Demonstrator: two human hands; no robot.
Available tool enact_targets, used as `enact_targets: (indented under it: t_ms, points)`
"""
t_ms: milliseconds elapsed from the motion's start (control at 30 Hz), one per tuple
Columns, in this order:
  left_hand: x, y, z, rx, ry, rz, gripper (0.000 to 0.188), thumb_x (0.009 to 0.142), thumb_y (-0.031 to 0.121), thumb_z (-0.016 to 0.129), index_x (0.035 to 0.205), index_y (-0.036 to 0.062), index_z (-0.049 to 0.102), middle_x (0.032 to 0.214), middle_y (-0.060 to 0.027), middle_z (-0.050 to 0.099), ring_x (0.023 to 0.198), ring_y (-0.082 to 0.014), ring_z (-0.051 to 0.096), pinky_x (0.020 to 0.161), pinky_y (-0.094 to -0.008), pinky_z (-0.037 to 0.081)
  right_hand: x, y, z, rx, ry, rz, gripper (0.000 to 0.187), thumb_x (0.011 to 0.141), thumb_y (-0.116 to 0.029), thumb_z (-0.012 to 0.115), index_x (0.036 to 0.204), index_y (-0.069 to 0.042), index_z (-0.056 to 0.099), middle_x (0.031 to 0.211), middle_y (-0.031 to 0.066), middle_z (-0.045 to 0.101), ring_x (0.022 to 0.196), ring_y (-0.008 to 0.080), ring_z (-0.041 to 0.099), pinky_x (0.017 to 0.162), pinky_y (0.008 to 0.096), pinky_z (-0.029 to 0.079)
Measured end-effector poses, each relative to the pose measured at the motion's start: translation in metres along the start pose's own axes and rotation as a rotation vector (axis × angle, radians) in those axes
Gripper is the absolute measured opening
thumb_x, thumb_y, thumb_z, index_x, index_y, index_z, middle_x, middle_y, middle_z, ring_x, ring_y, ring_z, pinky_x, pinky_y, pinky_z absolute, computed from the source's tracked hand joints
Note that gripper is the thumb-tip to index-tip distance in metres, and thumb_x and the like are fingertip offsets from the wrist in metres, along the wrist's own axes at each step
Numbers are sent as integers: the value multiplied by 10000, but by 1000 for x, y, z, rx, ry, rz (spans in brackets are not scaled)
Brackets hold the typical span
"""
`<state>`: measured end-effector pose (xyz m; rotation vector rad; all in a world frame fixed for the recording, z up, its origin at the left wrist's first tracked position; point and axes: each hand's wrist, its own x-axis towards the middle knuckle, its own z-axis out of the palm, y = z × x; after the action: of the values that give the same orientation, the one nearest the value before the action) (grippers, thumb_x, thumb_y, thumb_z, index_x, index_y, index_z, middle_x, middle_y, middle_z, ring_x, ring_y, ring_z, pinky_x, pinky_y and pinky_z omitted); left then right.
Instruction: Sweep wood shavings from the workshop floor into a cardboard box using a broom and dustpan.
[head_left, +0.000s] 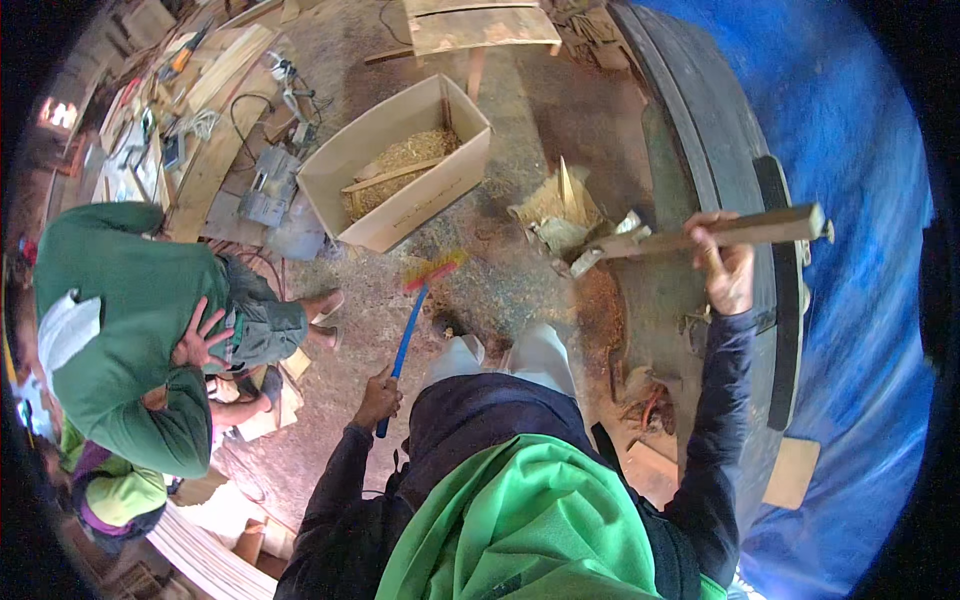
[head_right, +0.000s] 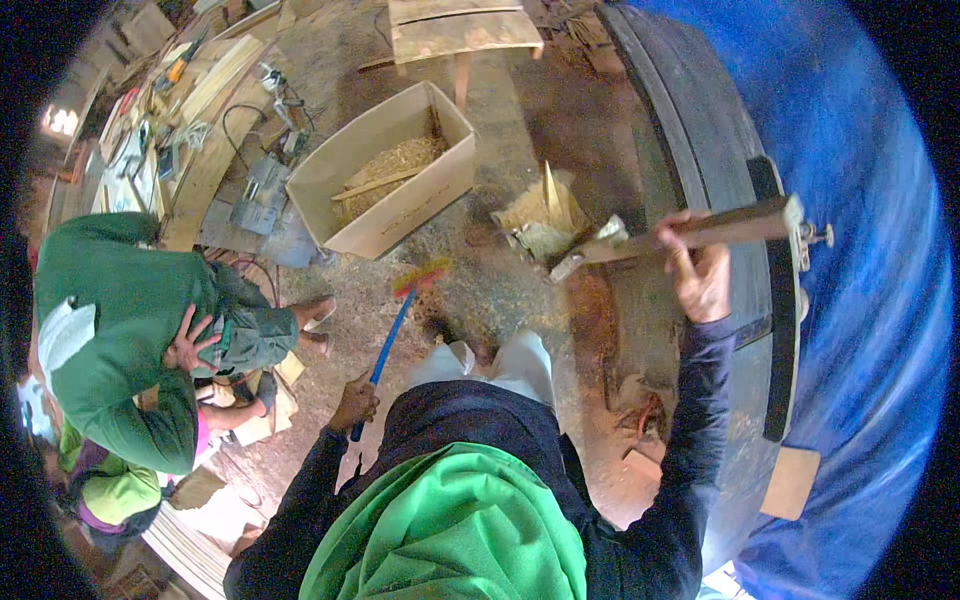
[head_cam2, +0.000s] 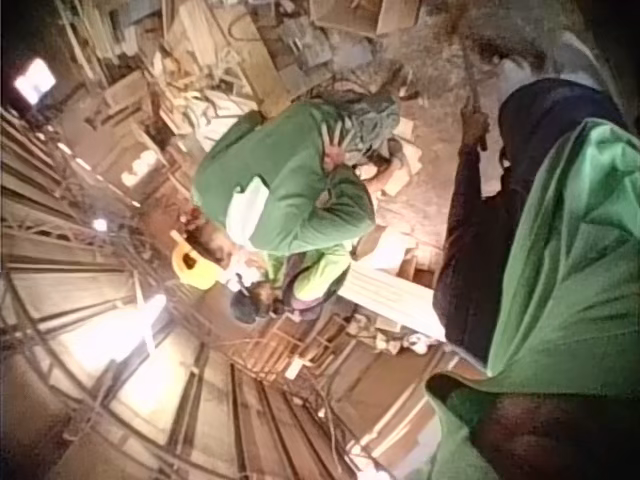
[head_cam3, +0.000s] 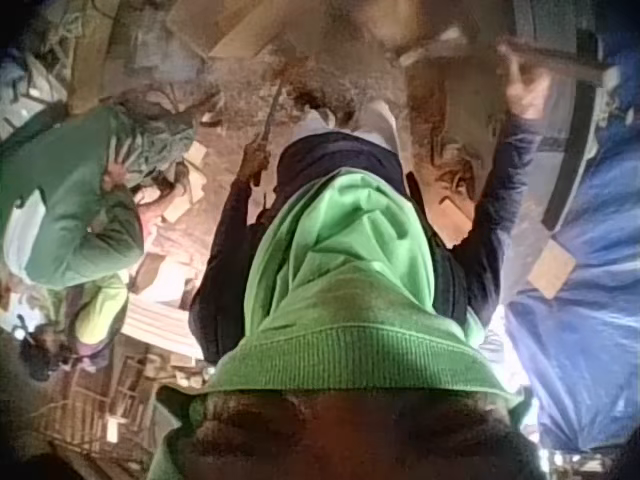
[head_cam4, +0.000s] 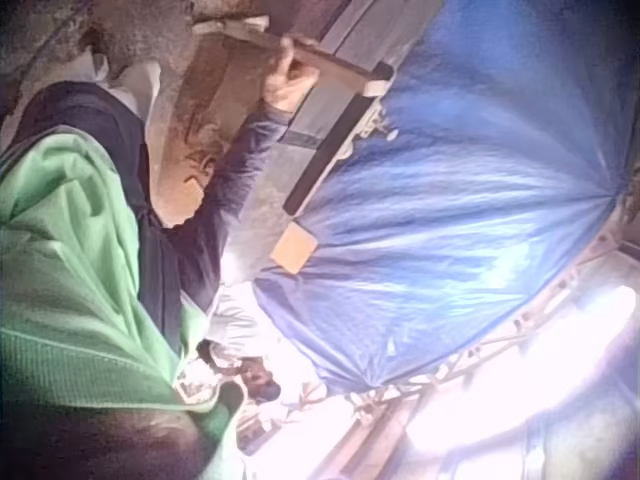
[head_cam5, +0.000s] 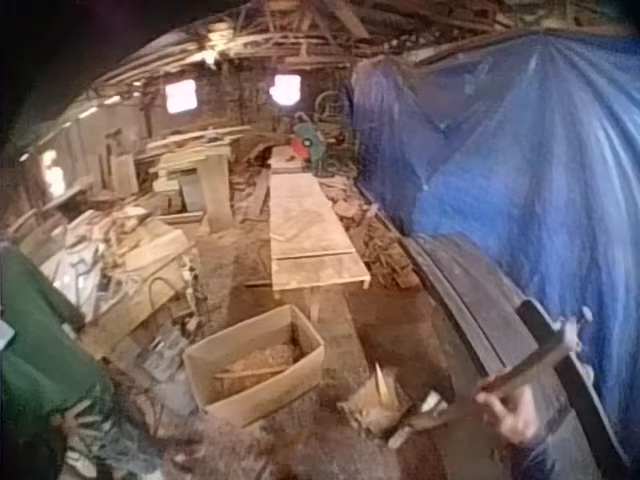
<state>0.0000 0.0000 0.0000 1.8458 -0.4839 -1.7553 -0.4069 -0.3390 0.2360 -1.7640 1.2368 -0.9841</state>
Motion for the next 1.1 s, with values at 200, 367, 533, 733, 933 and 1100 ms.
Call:
enact_targets:
  t_ms: [200,367,533,733,933,1100]
  points:
    - [-17,-38,1,-156,187,-107,418,848,176,347,1259,137,289,501,-24,430,363,-101,407,322,-253,372,106,-105,30,-70,-197,-180,124,799,-135,523,818,-12,523,702,23,541,481,44,408,430,182,330]
    - [-28,-51,29,-305,289,-146,408,853,185,350,1257,161,294,490,-16,421,363,-104,399,320,-258,355,194,-141,78,-86,-424,-317,165,792,-165,535,818,-3,520,653,22,532,470,51,414,415,182,326]
    - [-35,-53,67,-481,418,-87,409,853,192,353,1256,150,293,512,-24,433,366,-98,393,323,-245,351,266,-147,164,-90,-534,-465,198,805,-200,520,792,-2,516,641,25,535,425,45,401,384,184,317]
    - [-46,-60,100,-578,540,-62,404,840,188,367,1238,128,329,520,-26,431,371,-91,391,330,-237,358,317,-153,281,-265,-690,-515,359,769,-333,548,739,25,544,615,52,562,395,91,448,391,235,384]
    - [-52,-71,107,-533,607,-22,408,825,158,373,1217,50,346,521,-32,453,377,-101,415,326,-235,364,345,-177,410,-392,-777,-610,388,748,-368,558,690,16,561,593,72,560,425,138,490,431,280,411]
    - [-73,-65,110,-460,698,-36,411,823,150,376,1217,39,344,522,-29,452,382,-101,416,330,-236,361,356,-196,497,-575,-746,-796,344,754,-337,564,728,5,540,633,57,573,579,153,537,558,292,426]
